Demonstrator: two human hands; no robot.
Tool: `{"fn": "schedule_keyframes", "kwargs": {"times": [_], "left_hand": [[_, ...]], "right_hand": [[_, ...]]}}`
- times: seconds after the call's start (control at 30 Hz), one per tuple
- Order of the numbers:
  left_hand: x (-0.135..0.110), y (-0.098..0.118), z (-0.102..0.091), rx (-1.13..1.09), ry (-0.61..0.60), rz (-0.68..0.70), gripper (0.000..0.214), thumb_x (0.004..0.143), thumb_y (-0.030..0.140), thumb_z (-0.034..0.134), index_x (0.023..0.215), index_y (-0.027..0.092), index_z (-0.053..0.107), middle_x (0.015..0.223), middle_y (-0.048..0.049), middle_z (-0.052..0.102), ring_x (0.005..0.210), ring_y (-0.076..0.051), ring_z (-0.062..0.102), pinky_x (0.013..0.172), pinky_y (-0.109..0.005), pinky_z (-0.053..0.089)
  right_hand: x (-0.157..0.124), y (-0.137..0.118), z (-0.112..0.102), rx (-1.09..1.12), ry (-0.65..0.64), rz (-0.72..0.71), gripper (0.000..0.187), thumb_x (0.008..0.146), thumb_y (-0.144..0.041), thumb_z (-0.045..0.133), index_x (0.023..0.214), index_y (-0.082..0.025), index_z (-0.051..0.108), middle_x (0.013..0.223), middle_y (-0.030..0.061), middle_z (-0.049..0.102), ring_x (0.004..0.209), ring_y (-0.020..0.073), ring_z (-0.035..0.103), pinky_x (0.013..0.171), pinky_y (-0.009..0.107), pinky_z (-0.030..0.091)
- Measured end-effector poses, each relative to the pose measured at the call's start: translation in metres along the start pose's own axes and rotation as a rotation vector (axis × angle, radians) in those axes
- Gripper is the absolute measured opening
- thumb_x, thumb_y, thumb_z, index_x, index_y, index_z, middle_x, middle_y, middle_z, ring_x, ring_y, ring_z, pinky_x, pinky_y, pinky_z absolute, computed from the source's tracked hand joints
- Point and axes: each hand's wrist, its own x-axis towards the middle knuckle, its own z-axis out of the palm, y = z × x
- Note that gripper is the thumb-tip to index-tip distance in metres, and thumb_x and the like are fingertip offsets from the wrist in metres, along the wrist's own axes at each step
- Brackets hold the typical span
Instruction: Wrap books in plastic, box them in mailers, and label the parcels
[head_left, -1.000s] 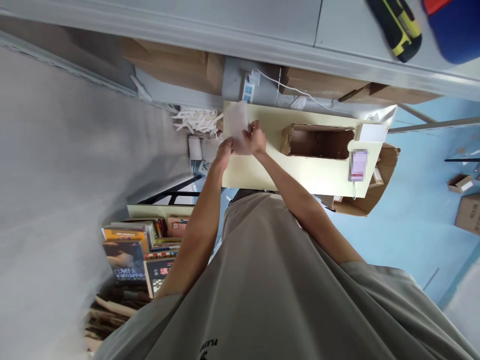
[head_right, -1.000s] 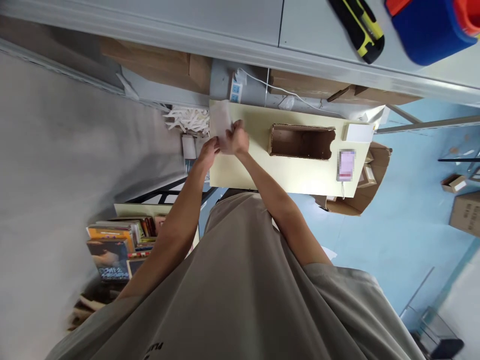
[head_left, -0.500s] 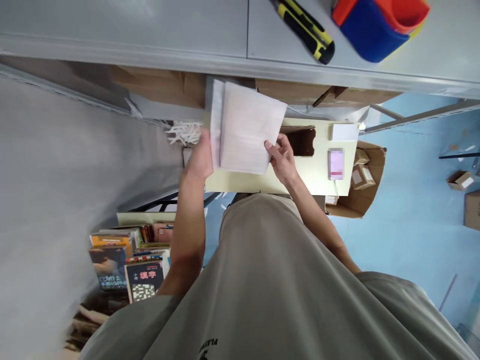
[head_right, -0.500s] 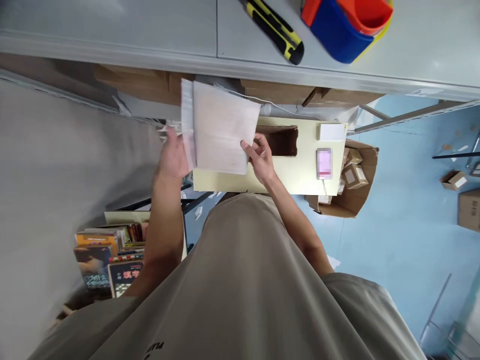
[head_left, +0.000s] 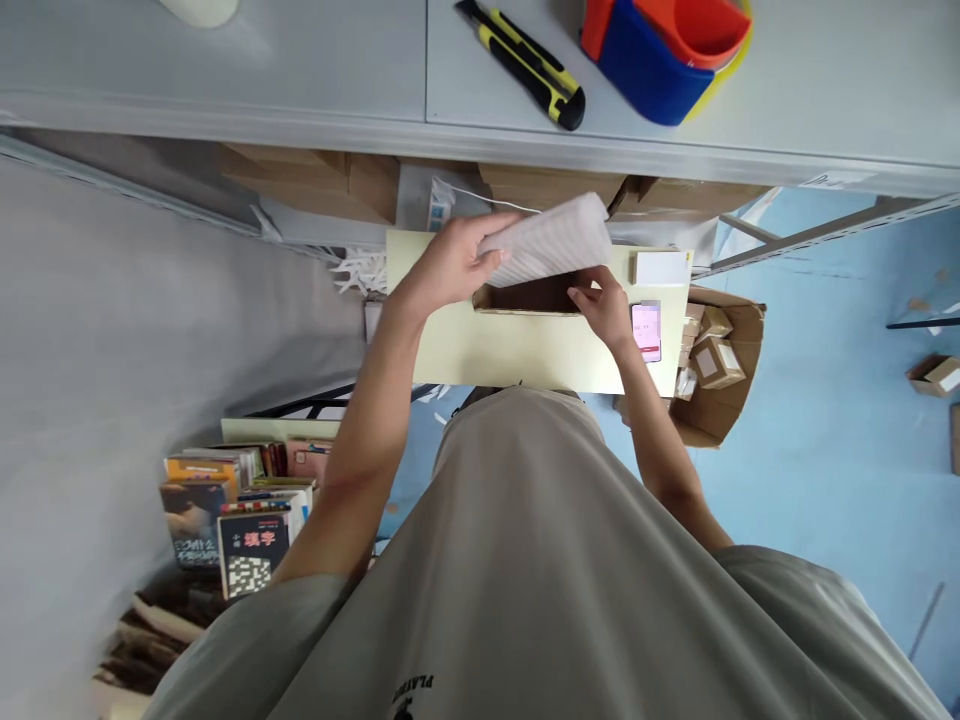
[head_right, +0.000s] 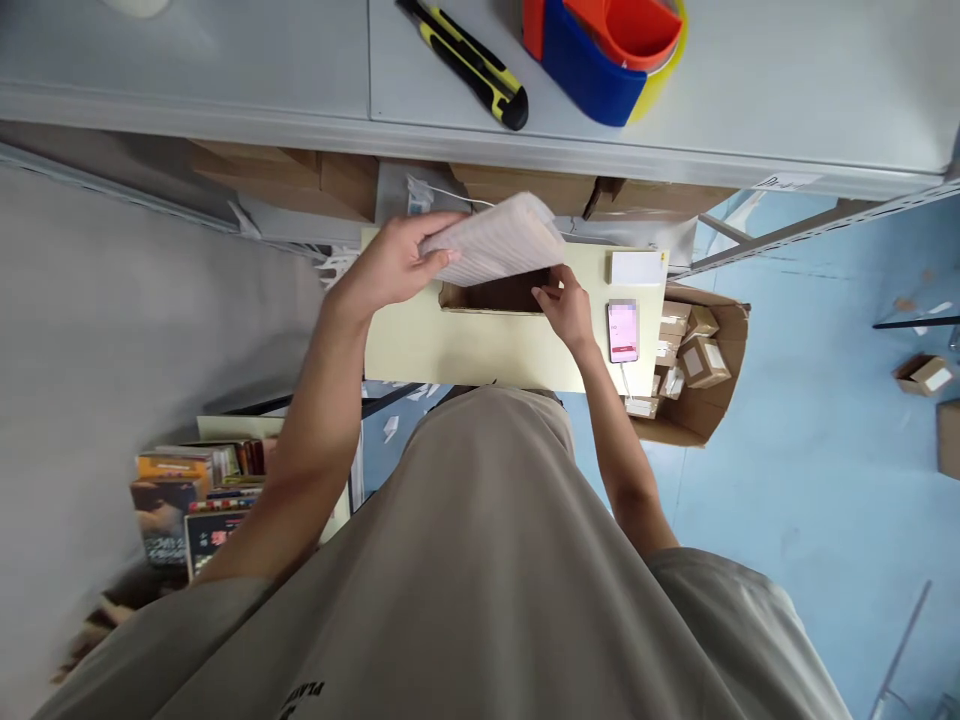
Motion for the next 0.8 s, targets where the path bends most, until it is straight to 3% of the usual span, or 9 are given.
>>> {"fn": "schedule_keyframes", "kwargs": {"times": [0.17,0.3,0.5,0.67,0.8], "left_hand": [[0.002,0.010,0.021,0.155,-0.161,0.011,0.049,0.101,0.018,0.081,0.149,0.023,0.081,0.148,-0.0082,0.081,0.147,-0.042,0.073,0.134,-0.058,0.055],[0.000,0.013,0.037,0.249,-0.238,-0.060,0.055,0.096,0.008,0.079,0.147,0.027,0.086,0.143,-0.0070,0.086,0.143,-0.042,0.077,0.131,-0.054,0.057],[0.006,-0.015,0.078,0.334,-0.283,-0.166,0.060,0.086,0.002,0.077,0.134,0.034,0.092,0.134,-0.0027,0.090,0.140,-0.045,0.078,0.129,-0.060,0.056],[0.008,-0.039,0.107,0.348,-0.332,-0.231,0.064,0.088,0.000,0.071,0.142,0.028,0.089,0.146,-0.0061,0.087,0.146,-0.039,0.078,0.127,-0.049,0.061],[0.002,-0.049,0.121,0.380,-0.294,-0.268,0.070,0.089,-0.002,0.069,0.153,0.023,0.084,0.153,-0.0124,0.084,0.148,-0.040,0.077,0.130,-0.052,0.059]], "right_hand": [[-0.004,0.014,-0.007,0.037,-0.004,-0.005,0.081,0.093,-0.064,0.084,0.159,-0.022,0.063,0.159,0.0194,0.077,0.126,0.0395,0.087,0.114,0.058,0.072],[-0.003,0.017,-0.005,-0.017,-0.021,0.012,0.073,0.092,-0.049,0.084,0.158,-0.023,0.067,0.159,0.0172,0.079,0.123,0.0382,0.087,0.115,0.060,0.072],[-0.006,0.019,-0.008,-0.073,-0.042,-0.008,0.060,0.093,-0.042,0.084,0.150,-0.025,0.074,0.152,0.0149,0.083,0.118,0.0363,0.088,0.113,0.061,0.073],[-0.007,0.017,-0.006,-0.147,-0.010,-0.012,0.045,0.095,-0.040,0.082,0.139,-0.027,0.076,0.136,0.0124,0.088,0.112,0.0369,0.088,0.113,0.065,0.072],[-0.013,0.010,-0.007,-0.201,-0.004,-0.017,0.042,0.098,-0.041,0.078,0.137,-0.025,0.076,0.132,0.0143,0.087,0.113,0.0394,0.087,0.112,0.065,0.071]]}}
